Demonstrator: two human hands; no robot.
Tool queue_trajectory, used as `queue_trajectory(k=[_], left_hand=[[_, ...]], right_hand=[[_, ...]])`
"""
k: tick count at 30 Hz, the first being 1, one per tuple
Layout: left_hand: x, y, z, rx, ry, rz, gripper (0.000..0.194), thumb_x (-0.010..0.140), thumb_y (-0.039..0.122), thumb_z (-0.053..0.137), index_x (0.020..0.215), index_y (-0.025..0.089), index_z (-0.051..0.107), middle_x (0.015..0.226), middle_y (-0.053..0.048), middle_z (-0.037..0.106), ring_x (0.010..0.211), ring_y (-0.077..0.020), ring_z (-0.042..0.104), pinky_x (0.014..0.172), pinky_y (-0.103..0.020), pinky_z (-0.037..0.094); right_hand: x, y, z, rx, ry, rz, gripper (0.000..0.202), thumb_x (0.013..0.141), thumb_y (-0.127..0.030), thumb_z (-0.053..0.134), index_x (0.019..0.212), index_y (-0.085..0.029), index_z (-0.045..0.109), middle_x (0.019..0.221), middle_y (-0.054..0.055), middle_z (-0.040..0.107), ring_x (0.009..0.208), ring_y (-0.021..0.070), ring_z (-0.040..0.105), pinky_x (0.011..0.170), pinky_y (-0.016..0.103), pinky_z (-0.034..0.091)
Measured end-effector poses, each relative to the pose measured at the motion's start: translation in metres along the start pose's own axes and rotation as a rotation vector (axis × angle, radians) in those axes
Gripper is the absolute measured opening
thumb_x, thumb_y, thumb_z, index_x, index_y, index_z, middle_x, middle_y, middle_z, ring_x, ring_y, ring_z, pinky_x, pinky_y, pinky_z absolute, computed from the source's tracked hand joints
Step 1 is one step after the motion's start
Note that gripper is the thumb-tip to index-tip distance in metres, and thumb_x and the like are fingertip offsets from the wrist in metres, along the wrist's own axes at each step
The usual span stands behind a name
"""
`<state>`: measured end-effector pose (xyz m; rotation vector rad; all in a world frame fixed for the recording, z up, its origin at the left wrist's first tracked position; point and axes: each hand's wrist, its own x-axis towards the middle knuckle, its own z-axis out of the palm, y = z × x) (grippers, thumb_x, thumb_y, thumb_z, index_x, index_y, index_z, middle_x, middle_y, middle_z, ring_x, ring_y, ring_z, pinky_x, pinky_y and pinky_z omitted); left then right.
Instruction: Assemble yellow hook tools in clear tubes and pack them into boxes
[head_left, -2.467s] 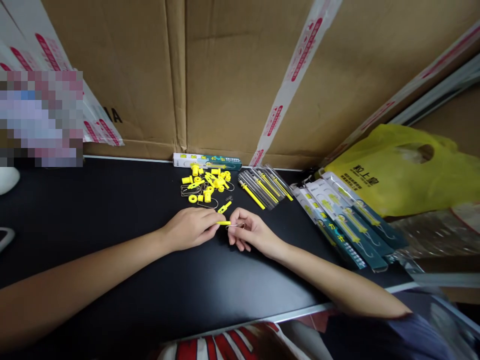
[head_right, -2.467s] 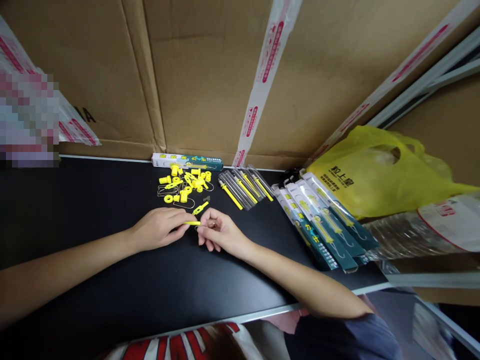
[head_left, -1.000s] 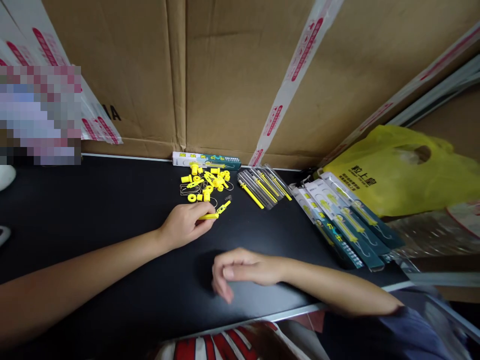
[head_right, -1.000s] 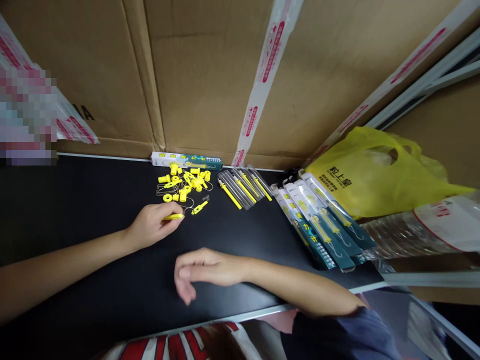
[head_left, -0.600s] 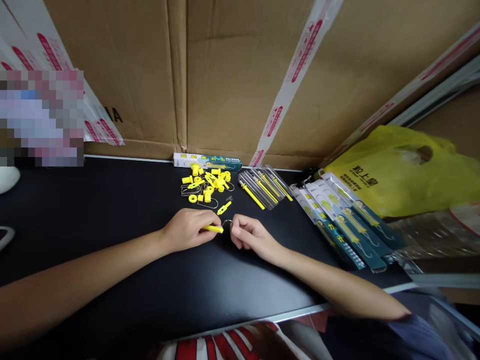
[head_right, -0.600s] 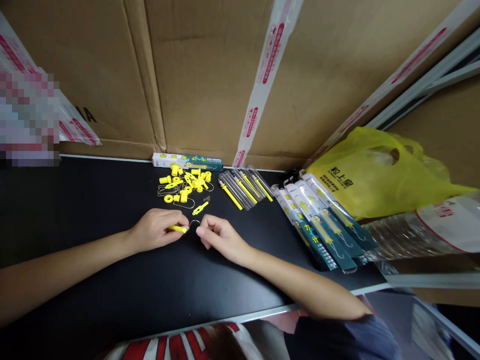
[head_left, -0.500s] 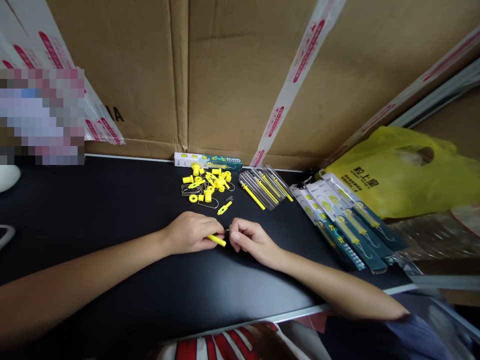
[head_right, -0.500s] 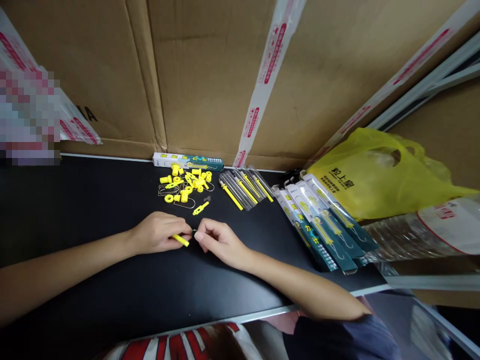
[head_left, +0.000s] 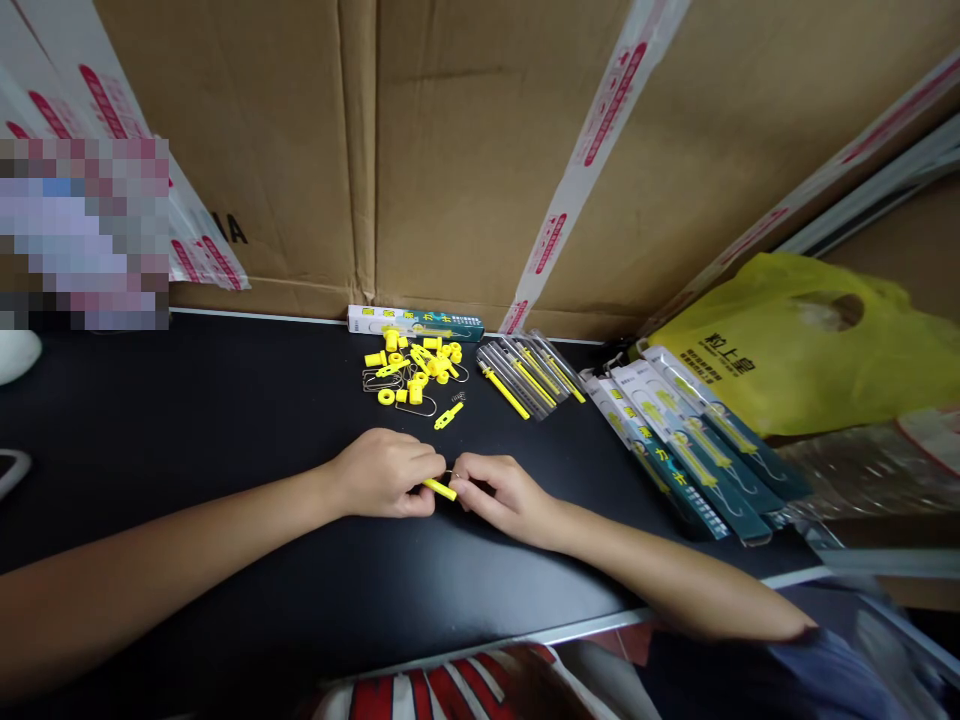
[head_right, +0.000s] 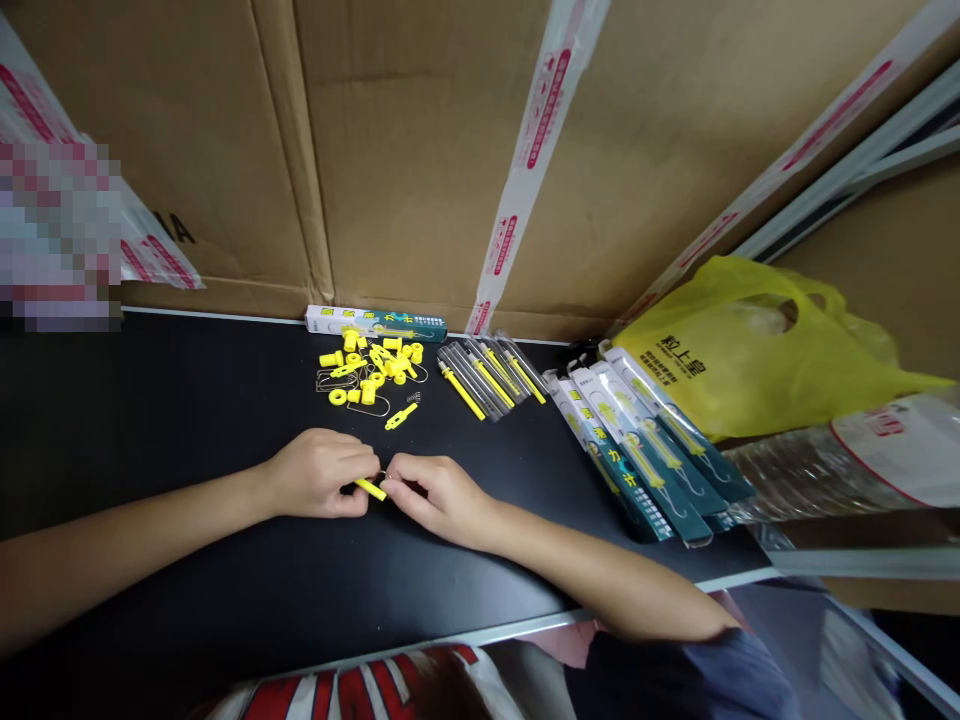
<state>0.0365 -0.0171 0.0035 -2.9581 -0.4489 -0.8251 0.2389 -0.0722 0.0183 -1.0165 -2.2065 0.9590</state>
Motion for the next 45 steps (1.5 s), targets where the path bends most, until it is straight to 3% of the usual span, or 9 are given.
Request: queue_trajectory(k=[6,13,18,21,24,33,41,45], left_hand=[[-0.001,-0.002,-0.001,0.042,-0.018,0.031,0.012,0.077,0.017,0.045,0.066,0.021,0.047,0.057,0.003,0.055,0.052,-0.0139,0.053,0.050,-0.027,0.034],[-0.002,0.000,0.000,-0.031,-0.171,0.081,0.012,0.082,0.023,0.049,0.071,0.020,0.049,0.063,0.001,0.059,0.056,-0.0145,0.056,0.049,-0.027,0.033],[0.005,0.000,-0.013,-0.219,-0.268,-0.193,0.012,0.082,0.031,0.052,0.088,0.021,0.052,0.065,0.004,0.060,0.058,-0.0144,0.059,0.053,-0.025,0.035],[0.011,-0.004,-0.020,-0.300,-0.277,-0.369,0.016,0.093,0.028,0.036,0.095,0.021,0.049,0.073,0.003,0.062,0.065,-0.0144,0.061,0.058,-0.024,0.037],[0.013,-0.005,-0.021,-0.304,-0.270,-0.450,0.021,0.097,0.029,0.029,0.095,0.021,0.048,0.079,0.001,0.063,0.069,-0.0154,0.062,0.061,-0.025,0.039],[0.012,0.003,-0.018,-0.308,-0.309,-0.361,0.015,0.094,0.022,0.035,0.096,0.020,0.050,0.077,0.000,0.064,0.067,-0.0155,0.063,0.059,-0.024,0.038],[0.013,0.004,-0.021,-0.411,-0.231,-0.324,0.013,0.092,0.020,0.036,0.092,0.019,0.049,0.078,0.001,0.061,0.067,-0.0132,0.059,0.061,-0.023,0.039],[0.011,0.004,-0.025,-0.435,-0.274,-0.262,0.013,0.089,0.022,0.038,0.096,0.019,0.049,0.067,0.004,0.054,0.058,-0.0129,0.053,0.057,-0.023,0.036]], right_hand=[[0.001,0.002,-0.001,-0.057,0.032,-0.018,0.025,0.096,-0.028,0.041,0.073,-0.019,0.046,0.065,-0.002,0.048,0.058,0.0101,0.045,0.058,0.022,0.035],[0.000,0.000,0.001,-0.071,-0.011,0.039,0.025,0.096,-0.031,0.041,0.076,-0.019,0.050,0.065,-0.002,0.050,0.057,0.0099,0.046,0.058,0.022,0.035],[0.003,0.003,-0.006,0.077,0.033,0.130,0.031,0.097,-0.036,0.041,0.073,-0.018,0.051,0.063,-0.002,0.053,0.059,0.0101,0.049,0.061,0.022,0.038],[0.004,0.004,-0.010,0.239,0.075,0.197,0.035,0.096,-0.040,0.041,0.072,-0.017,0.052,0.060,-0.002,0.054,0.056,0.0093,0.046,0.058,0.022,0.037],[0.006,0.006,-0.010,0.429,0.066,0.260,0.037,0.094,-0.046,0.043,0.072,-0.017,0.050,0.056,-0.003,0.054,0.047,0.0072,0.038,0.048,0.021,0.031],[0.009,0.009,-0.007,0.724,0.072,0.386,0.037,0.088,-0.051,0.049,0.075,-0.016,0.053,0.048,-0.005,0.055,0.035,0.0041,0.029,0.036,0.018,0.019],[0.008,0.008,-0.006,0.691,0.125,0.393,0.036,0.087,-0.048,0.052,0.074,-0.015,0.056,0.047,-0.005,0.053,0.034,0.0031,0.030,0.036,0.017,0.019],[0.009,0.008,-0.006,0.738,0.119,0.417,0.036,0.087,-0.049,0.052,0.074,-0.015,0.056,0.046,-0.006,0.053,0.033,0.0028,0.028,0.035,0.017,0.017]])
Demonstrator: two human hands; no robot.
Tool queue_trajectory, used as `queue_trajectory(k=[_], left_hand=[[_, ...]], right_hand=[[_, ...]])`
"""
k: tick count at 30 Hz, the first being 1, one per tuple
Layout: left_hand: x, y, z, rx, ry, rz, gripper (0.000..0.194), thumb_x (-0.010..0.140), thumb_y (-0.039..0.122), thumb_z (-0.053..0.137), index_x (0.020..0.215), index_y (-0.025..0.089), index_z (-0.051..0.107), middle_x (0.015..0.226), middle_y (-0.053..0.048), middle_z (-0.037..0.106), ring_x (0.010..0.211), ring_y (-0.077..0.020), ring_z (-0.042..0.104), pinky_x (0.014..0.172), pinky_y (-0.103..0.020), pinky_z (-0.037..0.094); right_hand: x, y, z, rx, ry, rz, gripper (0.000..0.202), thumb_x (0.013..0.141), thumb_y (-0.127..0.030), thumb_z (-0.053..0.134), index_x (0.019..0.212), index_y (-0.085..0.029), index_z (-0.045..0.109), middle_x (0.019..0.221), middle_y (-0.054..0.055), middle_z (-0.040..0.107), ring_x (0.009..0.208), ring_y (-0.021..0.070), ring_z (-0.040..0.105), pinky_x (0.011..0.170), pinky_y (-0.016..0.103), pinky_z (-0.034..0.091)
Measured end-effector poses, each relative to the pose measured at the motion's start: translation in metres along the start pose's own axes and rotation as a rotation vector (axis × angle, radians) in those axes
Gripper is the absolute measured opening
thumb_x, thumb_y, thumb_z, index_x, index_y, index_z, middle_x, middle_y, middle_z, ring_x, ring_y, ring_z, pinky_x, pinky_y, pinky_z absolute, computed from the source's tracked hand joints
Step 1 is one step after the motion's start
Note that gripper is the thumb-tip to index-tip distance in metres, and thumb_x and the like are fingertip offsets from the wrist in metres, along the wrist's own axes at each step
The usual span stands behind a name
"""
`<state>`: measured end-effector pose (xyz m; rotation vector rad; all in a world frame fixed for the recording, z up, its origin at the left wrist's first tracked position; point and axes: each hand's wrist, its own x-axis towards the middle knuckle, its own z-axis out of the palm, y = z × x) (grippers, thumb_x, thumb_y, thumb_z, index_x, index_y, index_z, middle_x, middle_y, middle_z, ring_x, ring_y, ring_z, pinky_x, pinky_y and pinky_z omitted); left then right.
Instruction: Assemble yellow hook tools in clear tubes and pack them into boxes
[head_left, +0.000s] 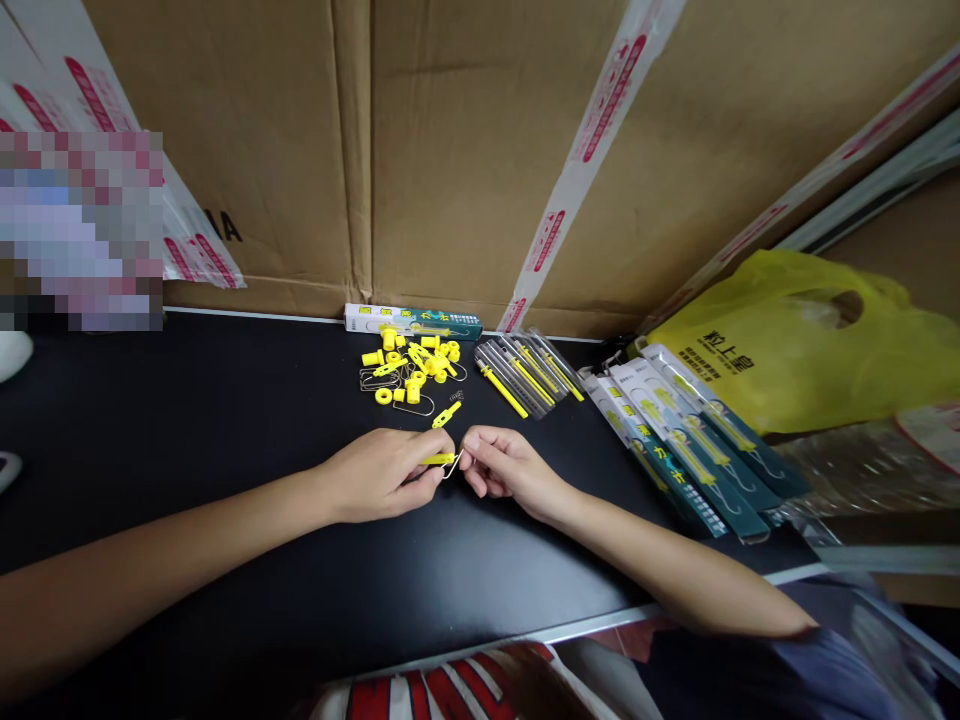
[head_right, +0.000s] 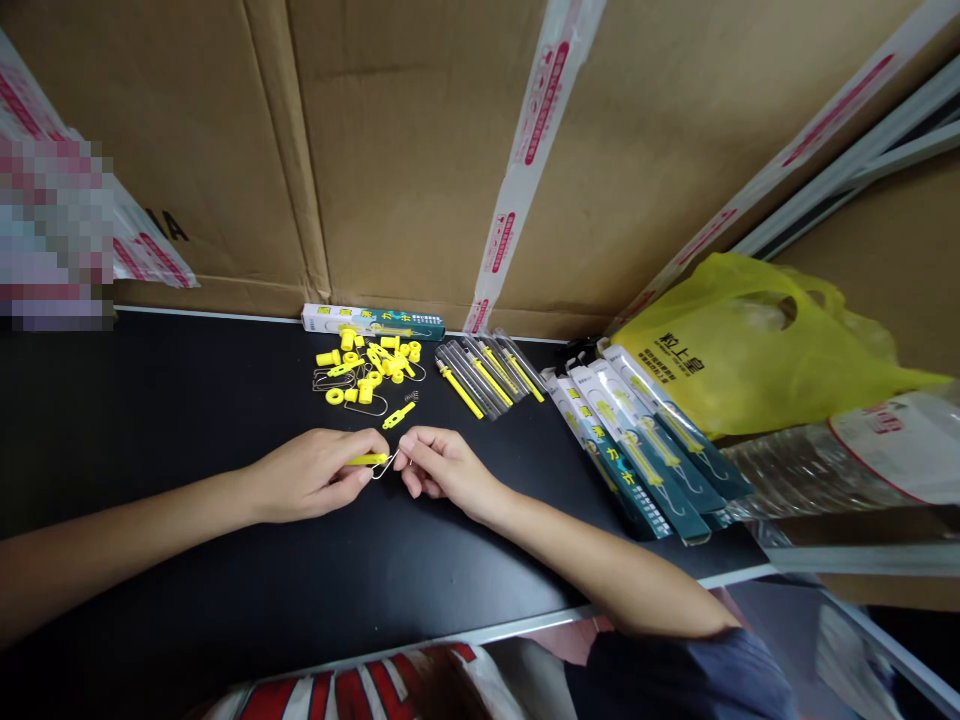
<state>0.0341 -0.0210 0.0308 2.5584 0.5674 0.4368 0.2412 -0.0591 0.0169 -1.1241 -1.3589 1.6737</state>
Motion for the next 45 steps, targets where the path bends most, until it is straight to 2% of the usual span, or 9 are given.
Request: queue_trajectory(k=[8,14,17,21,25,28,32,38,45], left_hand=[[0.003,0.001,0.002,-0.005,0.010,-0.111,0.017,0.093,0.028,0.039,0.084,0.019,0.050,0.069,0.003,0.055,0.060,-0.0118,0.052,0.057,-0.022,0.032],[0.002,0.004,0.000,0.052,-0.030,-0.096,0.021,0.094,0.033,0.041,0.081,0.020,0.051,0.064,0.004,0.052,0.058,-0.0118,0.051,0.056,-0.022,0.030],[0.002,0.007,0.000,0.061,-0.014,-0.118,0.017,0.093,0.030,0.042,0.083,0.020,0.052,0.066,0.004,0.055,0.059,-0.0117,0.053,0.056,-0.022,0.030],[0.001,0.009,0.002,0.044,0.031,-0.109,0.015,0.092,0.028,0.043,0.083,0.020,0.052,0.070,0.003,0.058,0.061,-0.0118,0.055,0.057,-0.022,0.031],[0.000,0.009,0.005,0.076,0.017,-0.090,0.017,0.093,0.029,0.043,0.080,0.020,0.050,0.069,0.004,0.058,0.062,-0.0124,0.056,0.057,-0.023,0.031],[-0.001,0.009,0.006,0.075,0.023,-0.100,0.017,0.094,0.030,0.041,0.084,0.020,0.050,0.076,0.003,0.061,0.067,-0.0137,0.059,0.059,-0.023,0.033],[-0.002,0.012,0.006,0.073,0.019,-0.114,0.015,0.094,0.030,0.042,0.087,0.021,0.050,0.078,0.002,0.063,0.068,-0.0145,0.061,0.059,-0.023,0.035],[-0.001,0.016,0.004,0.056,0.040,-0.119,0.018,0.095,0.035,0.039,0.090,0.021,0.049,0.080,0.002,0.064,0.069,-0.0149,0.062,0.059,-0.024,0.036],[0.000,0.015,0.002,0.015,0.024,-0.158,0.021,0.096,0.024,0.028,0.089,0.019,0.047,0.080,-0.001,0.061,0.072,-0.0162,0.061,0.065,-0.027,0.041]], right_hand=[[-0.002,-0.003,0.004,0.003,-0.040,0.002,0.038,0.086,-0.050,0.054,0.070,-0.016,0.052,0.049,-0.005,0.055,0.034,0.0026,0.031,0.035,0.016,0.020],[-0.004,-0.003,0.004,-0.024,-0.038,-0.011,0.037,0.088,-0.050,0.051,0.072,-0.017,0.050,0.050,-0.005,0.055,0.035,0.0033,0.034,0.035,0.016,0.023],[-0.006,-0.003,0.003,-0.050,-0.095,-0.057,0.034,0.087,-0.049,0.053,0.076,-0.018,0.049,0.054,-0.005,0.056,0.037,0.0040,0.037,0.037,0.016,0.026],[-0.011,0.000,0.006,-0.185,-0.153,-0.156,0.028,0.087,-0.042,0.057,0.077,-0.018,0.047,0.059,-0.004,0.055,0.046,0.0057,0.042,0.046,0.018,0.033],[-0.015,0.002,0.007,-0.431,-0.072,-0.272,0.023,0.091,-0.034,0.052,0.075,-0.017,0.050,0.062,-0.002,0.054,0.057,0.0082,0.047,0.056,0.021,0.037],[-0.014,0.002,0.007,-0.527,-0.034,-0.310,0.018,0.091,-0.030,0.052,0.079,-0.017,0.054,0.063,-0.003,0.054,0.057,0.0083,0.047,0.057,0.021,0.038],[-0.012,0.004,0.009,-0.480,-0.030,-0.265,0.018,0.088,-0.031,0.058,0.079,-0.016,0.057,0.062,-0.003,0.054,0.055,0.0080,0.047,0.055,0.021,0.037],[-0.008,0.007,0.010,-0.267,-0.043,-0.199,0.023,0.085,-0.036,0.062,0.076,-0.016,0.055,0.059,-0.004,0.054,0.053,0.0081,0.048,0.054,0.021,0.038],[-0.010,0.005,0.009,-0.208,-0.069,-0.225,0.024,0.092,-0.036,0.052,0.077,-0.018,0.048,0.060,-0.004,0.052,0.052,0.0069,0.046,0.051,0.020,0.036]])
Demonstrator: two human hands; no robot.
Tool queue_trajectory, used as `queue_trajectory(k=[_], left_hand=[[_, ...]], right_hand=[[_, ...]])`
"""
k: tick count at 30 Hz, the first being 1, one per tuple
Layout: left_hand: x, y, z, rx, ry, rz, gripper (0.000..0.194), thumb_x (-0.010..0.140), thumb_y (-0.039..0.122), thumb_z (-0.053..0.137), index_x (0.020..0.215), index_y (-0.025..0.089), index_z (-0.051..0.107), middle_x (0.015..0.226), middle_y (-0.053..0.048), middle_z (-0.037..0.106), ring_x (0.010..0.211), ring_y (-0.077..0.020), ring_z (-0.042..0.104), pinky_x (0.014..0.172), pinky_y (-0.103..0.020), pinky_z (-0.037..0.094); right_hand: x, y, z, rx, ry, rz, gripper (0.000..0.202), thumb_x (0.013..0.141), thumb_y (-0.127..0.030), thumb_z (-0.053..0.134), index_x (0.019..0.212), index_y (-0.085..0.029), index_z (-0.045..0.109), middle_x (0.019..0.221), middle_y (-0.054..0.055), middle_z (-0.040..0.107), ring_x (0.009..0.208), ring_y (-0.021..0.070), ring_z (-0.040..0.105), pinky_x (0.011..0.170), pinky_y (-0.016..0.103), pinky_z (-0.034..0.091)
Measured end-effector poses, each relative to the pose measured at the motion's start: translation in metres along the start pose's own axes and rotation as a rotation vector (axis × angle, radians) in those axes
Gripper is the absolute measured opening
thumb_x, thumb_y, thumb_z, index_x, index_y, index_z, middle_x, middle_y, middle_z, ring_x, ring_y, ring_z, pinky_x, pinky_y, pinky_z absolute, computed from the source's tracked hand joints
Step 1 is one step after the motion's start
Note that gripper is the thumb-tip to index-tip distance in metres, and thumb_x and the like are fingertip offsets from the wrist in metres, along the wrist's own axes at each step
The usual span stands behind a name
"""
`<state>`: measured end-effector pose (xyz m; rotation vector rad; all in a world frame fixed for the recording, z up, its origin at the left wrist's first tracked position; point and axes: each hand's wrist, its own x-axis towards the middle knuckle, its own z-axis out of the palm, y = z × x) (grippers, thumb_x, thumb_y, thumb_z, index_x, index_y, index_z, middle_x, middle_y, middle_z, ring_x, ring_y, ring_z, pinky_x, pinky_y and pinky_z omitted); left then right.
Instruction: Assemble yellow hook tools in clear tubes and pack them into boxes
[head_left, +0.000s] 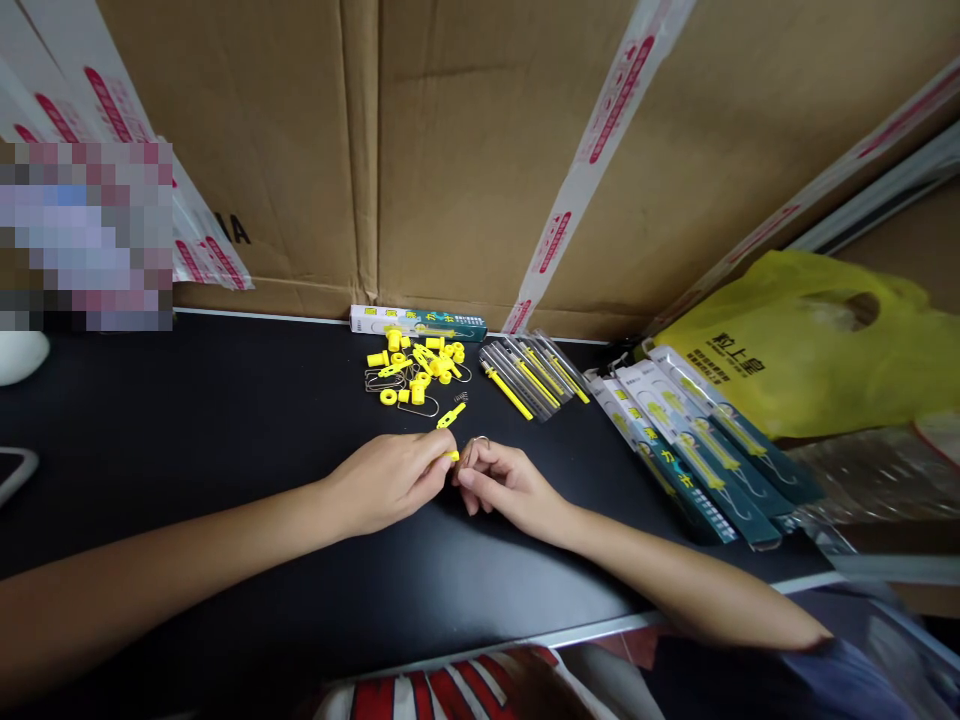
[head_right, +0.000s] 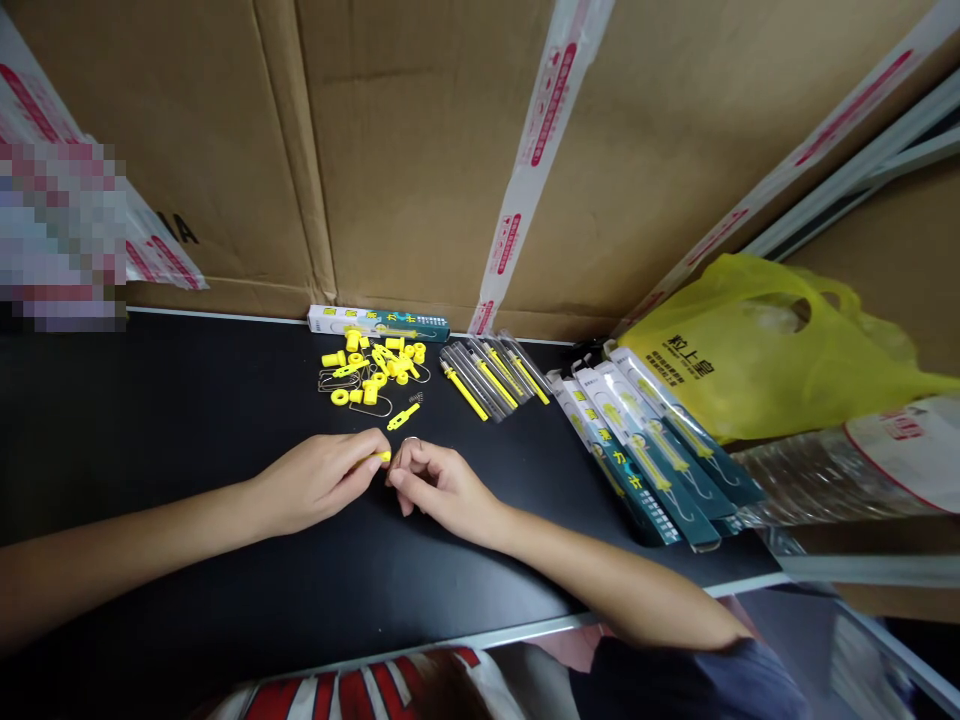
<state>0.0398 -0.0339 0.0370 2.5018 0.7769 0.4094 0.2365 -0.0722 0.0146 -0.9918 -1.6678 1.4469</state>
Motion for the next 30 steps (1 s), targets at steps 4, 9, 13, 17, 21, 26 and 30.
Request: queue_trajectory(k=[4,9,13,17,21,26,30], left_hand=[[0.0003,0.0005,0.0012,0.017,-0.033,0.003,0.024,0.097,0.026,0.028,0.089,0.019,0.049,0.085,-0.002,0.063,0.076,-0.0173,0.063,0.068,-0.028,0.042],[0.0008,0.0014,0.0002,0.033,-0.043,-0.003,0.026,0.098,0.027,0.027,0.091,0.019,0.051,0.089,-0.002,0.066,0.081,-0.0180,0.064,0.071,-0.028,0.043],[0.0000,0.0009,0.0012,0.084,-0.047,-0.038,0.026,0.099,0.030,0.027,0.093,0.021,0.051,0.081,0.000,0.066,0.074,-0.0177,0.065,0.063,-0.026,0.041],[-0.0008,0.0008,0.0041,0.110,-0.046,-0.077,0.026,0.099,0.033,0.025,0.096,0.022,0.048,0.069,0.002,0.061,0.064,-0.0177,0.062,0.056,-0.025,0.035],[0.0004,0.0024,0.0053,-0.050,-0.036,-0.118,0.022,0.099,0.032,0.027,0.092,0.021,0.044,0.076,0.000,0.061,0.069,-0.0166,0.061,0.062,-0.025,0.039],[0.0009,0.0023,0.0065,-0.166,-0.025,-0.119,0.023,0.097,0.035,0.031,0.084,0.020,0.043,0.074,0.001,0.056,0.066,-0.0137,0.055,0.063,-0.024,0.038],[0.0001,0.0000,0.0100,-0.232,-0.020,-0.101,0.029,0.097,0.040,0.033,0.081,0.019,0.046,0.075,0.002,0.057,0.068,-0.0128,0.054,0.063,-0.024,0.037]], right_hand=[[-0.0006,-0.0002,-0.0014,-0.027,-0.009,0.006,0.029,0.092,-0.041,0.050,0.075,-0.018,0.046,0.059,-0.004,0.052,0.051,0.0070,0.045,0.050,0.020,0.034],[-0.0008,-0.0026,-0.0026,-0.027,-0.029,0.030,0.030,0.093,-0.043,0.047,0.075,-0.018,0.044,0.058,-0.004,0.053,0.047,0.0066,0.042,0.049,0.020,0.033],[-0.0023,-0.0043,-0.0024,-0.058,-0.056,0.041,0.032,0.096,-0.043,0.040,0.077,-0.018,0.044,0.061,-0.002,0.056,0.049,0.0071,0.042,0.050,0.021,0.034],[-0.0036,-0.0047,-0.0025,-0.128,-0.087,0.022,0.034,0.098,-0.044,0.035,0.077,-0.019,0.045,0.063,-0.002,0.056,0.052,0.0082,0.045,0.055,0.022,0.038],[-0.0030,-0.0051,-0.0032,-0.191,-0.087,0.000,0.035,0.098,-0.042,0.035,0.074,-0.019,0.043,0.063,-0.002,0.055,0.055,0.0083,0.045,0.057,0.022,0.039],[-0.0021,-0.0044,-0.0035,-0.209,-0.083,-0.011,0.034,0.097,-0.042,0.037,0.073,-0.019,0.043,0.062,-0.002,0.053,0.054,0.0079,0.044,0.057,0.021,0.039],[-0.0020,-0.0039,-0.0022,-0.291,-0.096,-0.042,0.034,0.097,-0.039,0.039,0.073,-0.018,0.048,0.065,-0.001,0.054,0.059,0.0091,0.048,0.061,0.022,0.040]])
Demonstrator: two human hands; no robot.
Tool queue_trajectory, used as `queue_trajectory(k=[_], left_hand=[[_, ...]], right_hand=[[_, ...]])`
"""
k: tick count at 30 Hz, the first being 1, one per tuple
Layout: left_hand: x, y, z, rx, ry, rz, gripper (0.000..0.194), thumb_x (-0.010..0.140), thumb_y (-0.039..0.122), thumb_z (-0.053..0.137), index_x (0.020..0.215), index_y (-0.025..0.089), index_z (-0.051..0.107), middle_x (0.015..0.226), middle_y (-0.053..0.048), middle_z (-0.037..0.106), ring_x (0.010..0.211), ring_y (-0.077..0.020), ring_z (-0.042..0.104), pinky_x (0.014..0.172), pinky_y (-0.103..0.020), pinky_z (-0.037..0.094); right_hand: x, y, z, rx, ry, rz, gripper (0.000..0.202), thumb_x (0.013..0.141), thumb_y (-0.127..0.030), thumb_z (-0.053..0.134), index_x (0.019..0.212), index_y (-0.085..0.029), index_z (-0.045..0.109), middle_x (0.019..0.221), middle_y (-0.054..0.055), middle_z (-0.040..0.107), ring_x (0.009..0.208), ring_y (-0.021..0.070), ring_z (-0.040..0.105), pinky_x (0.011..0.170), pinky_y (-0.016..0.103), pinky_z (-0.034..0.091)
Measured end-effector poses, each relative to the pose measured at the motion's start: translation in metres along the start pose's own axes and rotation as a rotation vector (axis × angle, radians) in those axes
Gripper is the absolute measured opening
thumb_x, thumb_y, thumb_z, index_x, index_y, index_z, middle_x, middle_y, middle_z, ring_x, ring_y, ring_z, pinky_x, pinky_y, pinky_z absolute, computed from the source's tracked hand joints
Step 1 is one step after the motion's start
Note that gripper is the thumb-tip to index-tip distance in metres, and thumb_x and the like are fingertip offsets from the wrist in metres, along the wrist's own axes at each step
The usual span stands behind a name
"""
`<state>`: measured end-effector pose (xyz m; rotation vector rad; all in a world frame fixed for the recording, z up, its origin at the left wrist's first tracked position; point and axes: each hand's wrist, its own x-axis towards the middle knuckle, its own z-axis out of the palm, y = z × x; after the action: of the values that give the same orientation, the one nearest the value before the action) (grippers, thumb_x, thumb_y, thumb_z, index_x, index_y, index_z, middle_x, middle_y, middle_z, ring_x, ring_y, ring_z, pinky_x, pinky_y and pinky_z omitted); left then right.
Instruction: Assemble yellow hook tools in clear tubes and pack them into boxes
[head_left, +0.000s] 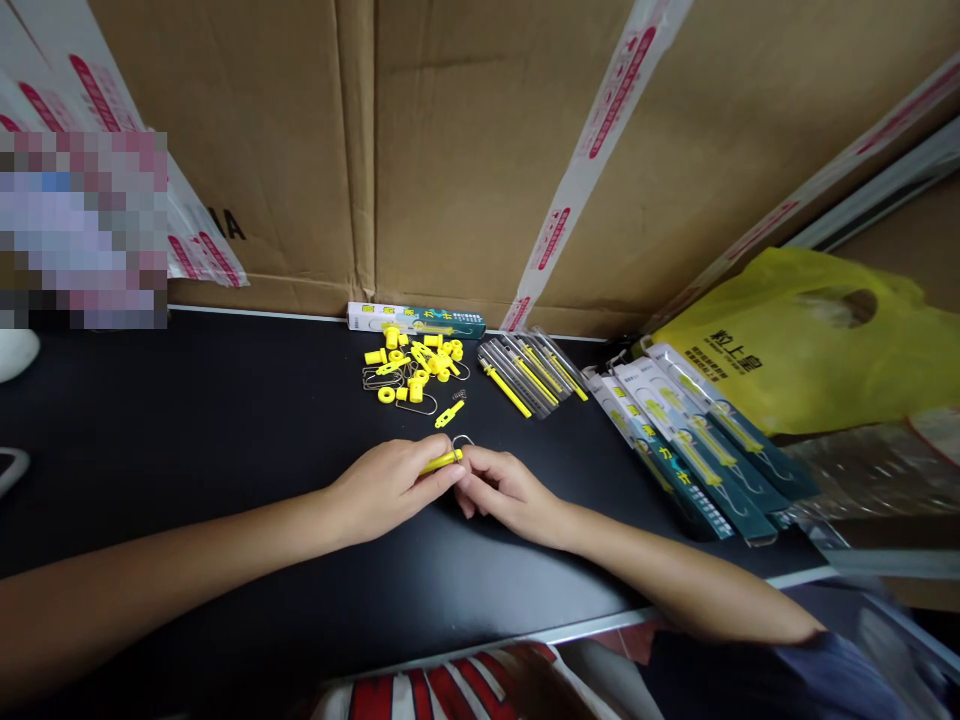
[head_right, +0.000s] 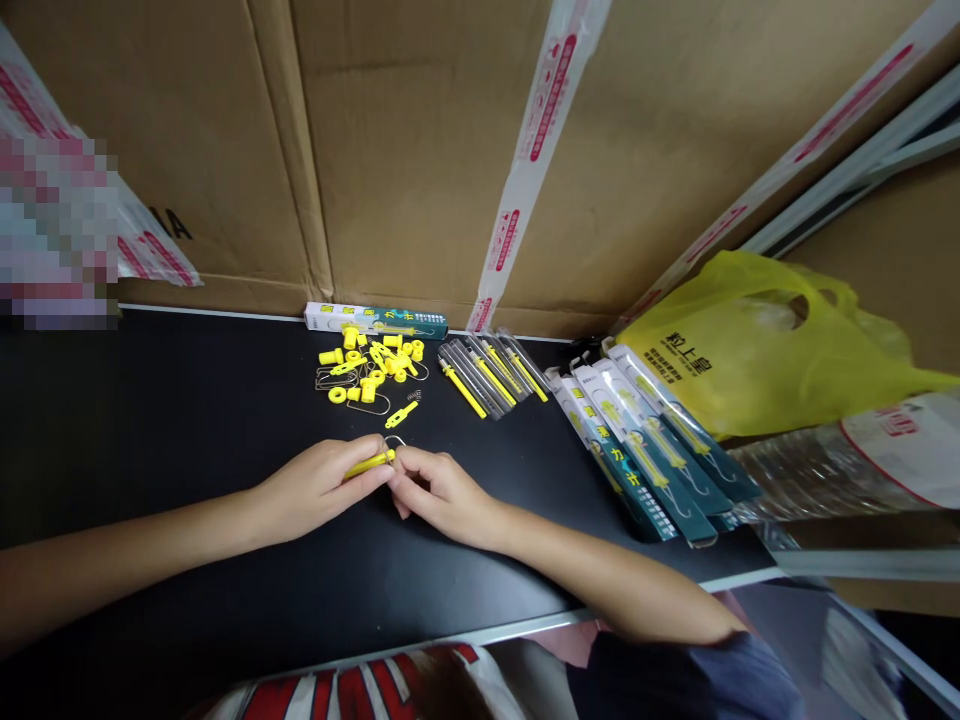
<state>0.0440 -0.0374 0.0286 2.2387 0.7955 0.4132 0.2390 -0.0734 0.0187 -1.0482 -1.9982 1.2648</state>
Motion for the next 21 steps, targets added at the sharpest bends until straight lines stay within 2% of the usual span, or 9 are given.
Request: queue_trajectory(k=[7,15,21], left_hand=[[0.0009,-0.0001,0.0020,-0.081,0.008,0.002,0.031,0.098,0.036,0.030,0.079,0.018,0.048,0.075,0.001,0.056,0.068,-0.0119,0.053,0.066,-0.024,0.039],[0.0010,0.0029,-0.0009,-0.118,0.060,0.004,0.029,0.098,0.032,0.029,0.078,0.019,0.044,0.070,0.003,0.050,0.065,-0.0107,0.048,0.064,-0.023,0.038],[-0.0012,-0.0001,0.0008,0.053,0.045,0.075,0.025,0.099,0.029,0.025,0.084,0.020,0.043,0.076,0.001,0.053,0.067,-0.0125,0.053,0.064,-0.025,0.038]], right_hand=[[-0.0002,0.0013,0.0012,-0.027,0.038,-0.031,0.031,0.097,-0.035,0.041,0.073,-0.018,0.050,0.064,-0.002,0.054,0.059,0.0091,0.050,0.061,0.022,0.041],[-0.0009,0.0011,0.0018,0.147,0.125,0.070,0.031,0.095,-0.042,0.044,0.077,-0.017,0.050,0.060,-0.003,0.054,0.050,0.0070,0.045,0.050,0.020,0.038],[0.0011,0.0008,0.0025,0.284,0.060,0.119,0.031,0.093,-0.044,0.047,0.080,-0.017,0.049,0.058,-0.004,0.054,0.046,0.0056,0.043,0.043,0.018,0.034]])
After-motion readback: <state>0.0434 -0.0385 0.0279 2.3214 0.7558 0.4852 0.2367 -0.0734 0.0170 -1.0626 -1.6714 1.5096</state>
